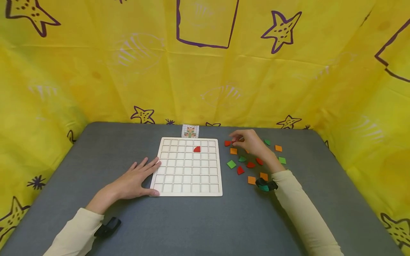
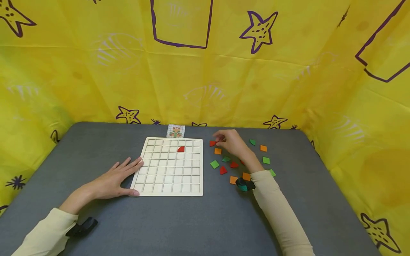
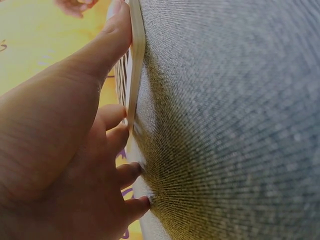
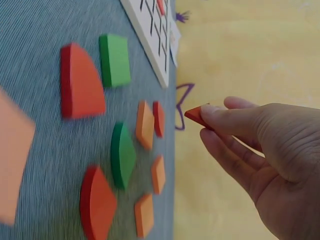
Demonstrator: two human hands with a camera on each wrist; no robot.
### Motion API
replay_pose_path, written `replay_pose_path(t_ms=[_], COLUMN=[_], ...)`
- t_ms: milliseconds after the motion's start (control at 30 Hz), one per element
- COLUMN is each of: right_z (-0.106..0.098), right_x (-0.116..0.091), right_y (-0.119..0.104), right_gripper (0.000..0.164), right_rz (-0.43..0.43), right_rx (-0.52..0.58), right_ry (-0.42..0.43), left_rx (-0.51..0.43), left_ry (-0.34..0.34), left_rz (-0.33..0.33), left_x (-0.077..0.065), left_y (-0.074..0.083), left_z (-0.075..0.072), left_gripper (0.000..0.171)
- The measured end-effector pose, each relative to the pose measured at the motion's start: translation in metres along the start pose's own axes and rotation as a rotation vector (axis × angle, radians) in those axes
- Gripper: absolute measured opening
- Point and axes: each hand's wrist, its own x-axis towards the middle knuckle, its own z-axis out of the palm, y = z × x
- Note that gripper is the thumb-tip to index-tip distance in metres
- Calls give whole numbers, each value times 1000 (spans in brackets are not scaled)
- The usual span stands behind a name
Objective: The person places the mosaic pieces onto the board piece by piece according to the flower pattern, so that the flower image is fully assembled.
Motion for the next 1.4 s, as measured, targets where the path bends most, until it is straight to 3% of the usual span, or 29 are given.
replay_pose_path(t_ms=[333, 600, 900, 1400], right_z=[22, 44, 64, 90], right_x=[23, 45, 60, 81], right_y=[-10, -23, -43, -57], right_gripper=[27, 26, 25, 25], right_rz=[-31, -103, -153, -173], right_rx=[31, 44, -3, 73], right_ry=[-16, -55, -162, -145], left_rx=[-5, -12, -20, -22], left_ry=[3, 15, 18, 28], left_rz=[2, 7, 10, 27], left_x=[0, -2, -2, 0], left_y=[1, 0, -2, -3], left_z=[-1, 1, 2, 3], left_gripper=[107, 106, 107, 106])
